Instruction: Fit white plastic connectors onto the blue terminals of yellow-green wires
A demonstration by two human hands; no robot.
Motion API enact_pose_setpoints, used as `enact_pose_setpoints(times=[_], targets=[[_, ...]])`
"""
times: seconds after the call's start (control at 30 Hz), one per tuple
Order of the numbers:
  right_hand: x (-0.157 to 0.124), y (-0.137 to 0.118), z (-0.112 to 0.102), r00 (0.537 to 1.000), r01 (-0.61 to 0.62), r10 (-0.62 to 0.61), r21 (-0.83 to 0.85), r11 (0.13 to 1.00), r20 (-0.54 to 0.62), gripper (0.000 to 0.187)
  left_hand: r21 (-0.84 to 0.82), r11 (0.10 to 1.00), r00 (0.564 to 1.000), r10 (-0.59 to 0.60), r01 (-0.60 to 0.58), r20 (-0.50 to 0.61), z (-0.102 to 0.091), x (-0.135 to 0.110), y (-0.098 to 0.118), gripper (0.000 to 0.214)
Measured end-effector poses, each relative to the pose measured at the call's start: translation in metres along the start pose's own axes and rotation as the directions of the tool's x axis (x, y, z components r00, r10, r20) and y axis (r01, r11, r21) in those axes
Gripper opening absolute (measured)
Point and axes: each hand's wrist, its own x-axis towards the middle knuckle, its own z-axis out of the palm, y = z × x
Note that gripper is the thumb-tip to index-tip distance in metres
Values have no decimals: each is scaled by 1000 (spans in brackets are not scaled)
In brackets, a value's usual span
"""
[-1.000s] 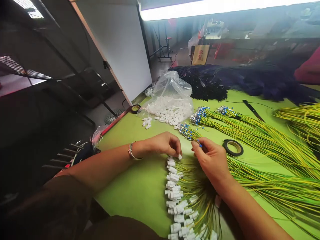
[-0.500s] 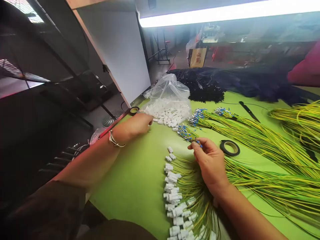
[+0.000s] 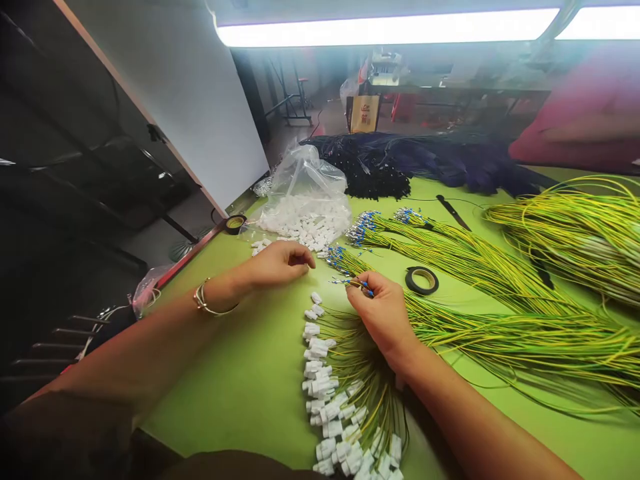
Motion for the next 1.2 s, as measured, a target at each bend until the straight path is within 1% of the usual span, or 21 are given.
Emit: enact_pose_setpoints(times=[0.03,0.07,0.1,0.13,0.2,0.27,0.4,0.47,0.53,0.57,0.63,0.73,0.83,0.93,1.03,1.2], targets=[[0,1,0,1000,3,-3,-4,1000,-19,15,-209,978,997,-17,31,71,2,-1,4,19],[0,2,0,999,11,-11,-12,1000,-35,15,-386,919,989,-22,76,144,5,-3,8,19],[0,3,0,999,25,-26,-22,999,-47,15,-518,847,980,-14,118,200,7,-5,11,21],[0,4,1,998,43,-45,-36,998,-53,15,-608,781,972,3,144,234,10,-6,13,24],[-2,5,2,995,81,-85,-80,993,-57,14,-701,694,965,33,165,259,15,-8,15,28],[-4,5,3,992,110,-117,-126,986,-54,13,-739,649,965,29,181,261,21,-9,14,30],[-6,2,4,994,107,-105,-152,983,16,13,-752,623,971,-61,218,231,28,-7,11,28],[-5,0,3,996,83,-78,-126,989,44,16,-743,623,964,-72,244,255,29,-7,10,26],[-2,-1,1,997,58,-54,-93,994,48,18,-750,608,955,-48,261,293,30,-7,9,27],[-1,-1,0,998,47,-44,-80,996,42,19,-762,590,950,-31,267,310,30,-7,8,27],[0,0,-2,999,34,-33,-64,997,6,20,-806,521,946,-9,281,323,30,-6,6,29],[1,4,-5,998,31,-33,-46,998,-60,25,-863,409,950,-34,297,311,31,-3,2,32],[1,8,-5,997,39,-42,-44,998,-70,25,-891,347,955,-57,292,291,32,-2,0,37],[0,8,-3,995,64,-68,-64,996,-71,24,-905,323,960,-45,276,277,34,-2,2,39],[-2,6,-2,995,74,-78,-63,995,-64,24,-909,325,963,-30,262,266,35,-4,4,39],[-2,7,-2,995,62,-66,-56,997,-71,23,-899,325,955,-45,293,294,33,-7,9,42]])
